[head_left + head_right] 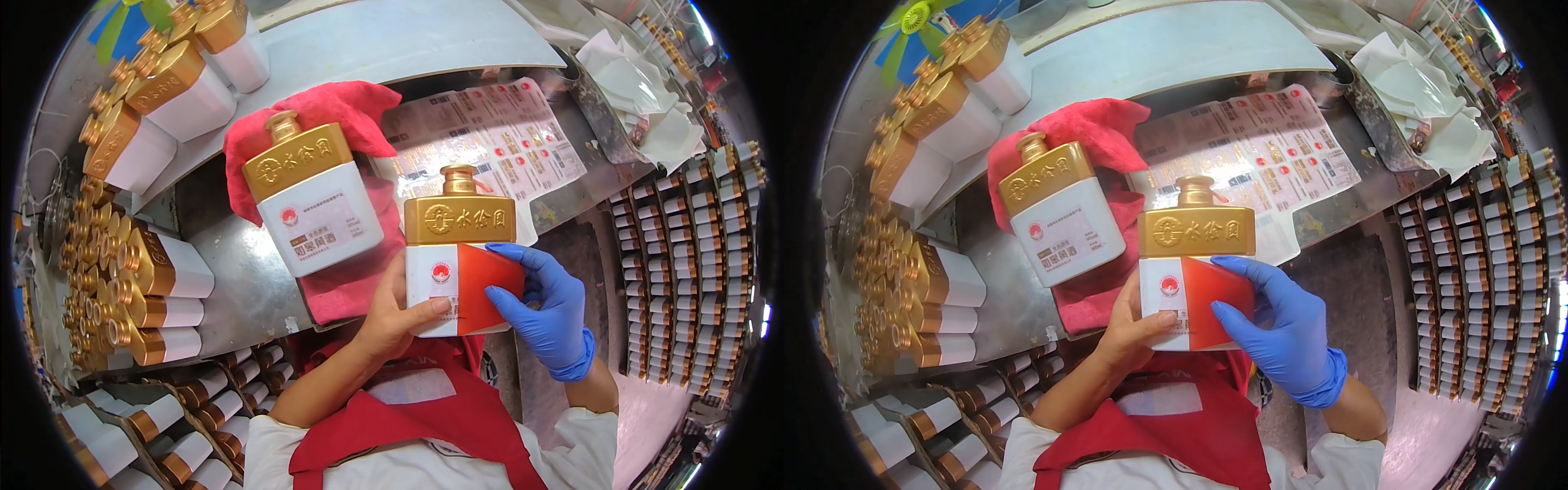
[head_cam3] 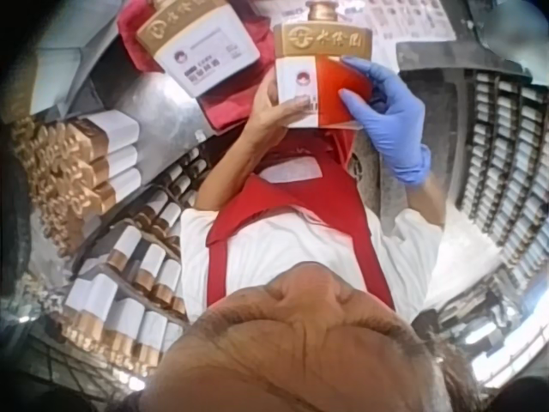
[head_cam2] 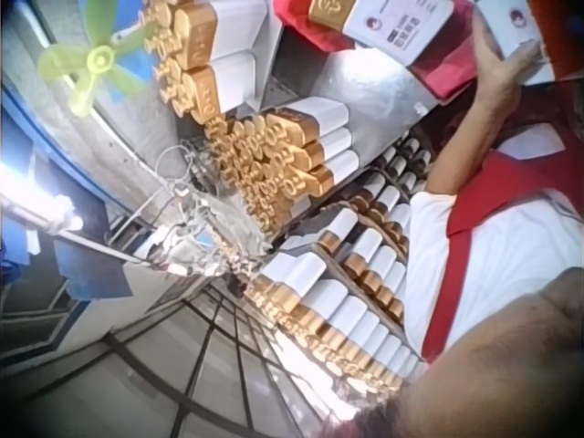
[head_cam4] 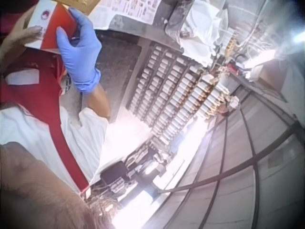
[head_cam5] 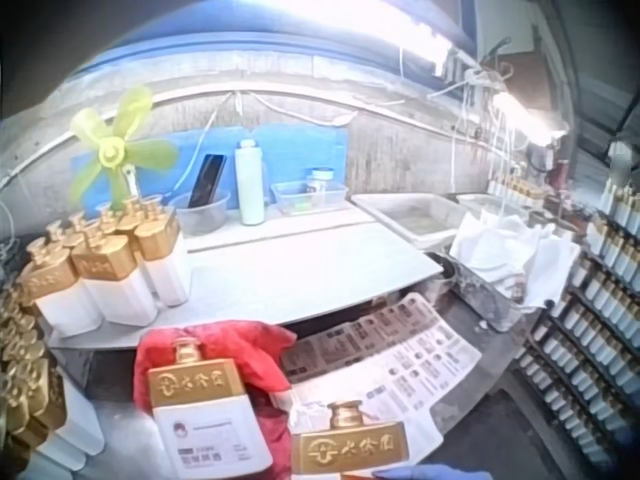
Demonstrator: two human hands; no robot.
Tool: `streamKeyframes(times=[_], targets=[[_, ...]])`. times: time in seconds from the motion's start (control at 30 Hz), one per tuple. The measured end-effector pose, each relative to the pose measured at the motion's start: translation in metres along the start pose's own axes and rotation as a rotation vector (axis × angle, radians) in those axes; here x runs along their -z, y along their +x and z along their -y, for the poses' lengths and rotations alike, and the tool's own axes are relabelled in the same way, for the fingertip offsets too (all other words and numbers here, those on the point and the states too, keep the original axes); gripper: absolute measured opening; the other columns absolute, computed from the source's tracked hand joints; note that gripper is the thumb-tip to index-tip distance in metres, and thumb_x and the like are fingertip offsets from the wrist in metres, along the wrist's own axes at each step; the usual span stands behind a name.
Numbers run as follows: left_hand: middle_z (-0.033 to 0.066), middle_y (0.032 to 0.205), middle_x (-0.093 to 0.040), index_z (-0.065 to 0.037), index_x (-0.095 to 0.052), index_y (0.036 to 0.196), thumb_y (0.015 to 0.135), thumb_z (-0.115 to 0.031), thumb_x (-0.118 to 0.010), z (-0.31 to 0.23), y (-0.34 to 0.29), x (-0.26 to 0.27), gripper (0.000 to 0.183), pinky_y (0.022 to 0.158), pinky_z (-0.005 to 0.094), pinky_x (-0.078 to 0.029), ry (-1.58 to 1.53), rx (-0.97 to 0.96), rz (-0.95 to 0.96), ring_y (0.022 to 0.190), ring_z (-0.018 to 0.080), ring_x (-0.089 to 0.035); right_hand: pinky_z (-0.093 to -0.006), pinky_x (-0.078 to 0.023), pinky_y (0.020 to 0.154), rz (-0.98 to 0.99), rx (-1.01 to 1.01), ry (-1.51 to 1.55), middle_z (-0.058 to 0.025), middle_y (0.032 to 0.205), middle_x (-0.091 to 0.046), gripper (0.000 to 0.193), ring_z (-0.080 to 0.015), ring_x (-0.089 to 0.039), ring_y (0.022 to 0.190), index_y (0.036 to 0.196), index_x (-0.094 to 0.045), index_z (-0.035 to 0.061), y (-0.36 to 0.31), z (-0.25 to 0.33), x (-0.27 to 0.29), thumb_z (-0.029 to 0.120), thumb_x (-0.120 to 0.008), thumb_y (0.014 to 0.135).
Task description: The person applies labels to white and gold bottles using a red cloth to hold them. They peel labels from a sheet, align them on the bottle, and smooth them down. The person also wipes the bottle necks and caps with the cloth. Finished bottles are placed on a nearby shelf.
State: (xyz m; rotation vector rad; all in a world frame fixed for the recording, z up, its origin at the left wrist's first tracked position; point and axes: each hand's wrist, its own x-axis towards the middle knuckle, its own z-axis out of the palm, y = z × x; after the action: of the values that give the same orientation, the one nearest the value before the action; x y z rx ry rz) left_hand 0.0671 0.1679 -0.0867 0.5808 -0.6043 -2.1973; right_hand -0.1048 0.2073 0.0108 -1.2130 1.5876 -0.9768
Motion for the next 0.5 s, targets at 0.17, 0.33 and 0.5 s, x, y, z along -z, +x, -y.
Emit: streamKeyframes(times=[0.17,0.33,0.5], targets=[[0.0140,0.121,-0.049,-0.003,-0.030,0.131,0.075,-0.005,-0.070,0.0017,0.0001,0.0000,0.069,0.095,0.0376,-0.043,0.016,-0.025,0.008,0.113,0.0220,-0.051,-0.0218,-0.052,0.073,-0.017,0.012,-0.028,-0.0090,0.103,-0.063,0.042,-0.0080,-0.060,0.087,0.121,-0.054,0.0016,-0.0029,-0.0019,-0.0005,0.002,-0.066,0.081],[0.0150,0.123,-0.048,-0.001,-0.029,0.131,0.075,-0.005,-0.071,0.0036,0.0007,0.0009,0.070,0.096,0.0375,-0.043,0.024,-0.036,0.021,0.113,0.0225,-0.051,-0.0218,-0.052,0.072,-0.039,0.047,-0.074,-0.0081,0.103,-0.063,0.041,-0.0083,-0.060,0.087,0.121,-0.055,0.0021,-0.0065,-0.0035,-0.0011,0.002,-0.066,0.081],[0.0158,0.123,-0.047,-0.001,-0.028,0.132,0.077,-0.006,-0.069,0.0028,0.0004,0.0011,0.069,0.096,0.0378,-0.043,0.034,-0.038,0.019,0.114,0.0228,-0.050,-0.0221,-0.052,0.069,-0.053,0.079,-0.145,-0.0087,0.104,-0.063,0.042,-0.0087,-0.061,0.086,0.121,-0.055,0.0025,-0.0065,-0.0053,-0.0017,0.002,-0.067,0.081]])
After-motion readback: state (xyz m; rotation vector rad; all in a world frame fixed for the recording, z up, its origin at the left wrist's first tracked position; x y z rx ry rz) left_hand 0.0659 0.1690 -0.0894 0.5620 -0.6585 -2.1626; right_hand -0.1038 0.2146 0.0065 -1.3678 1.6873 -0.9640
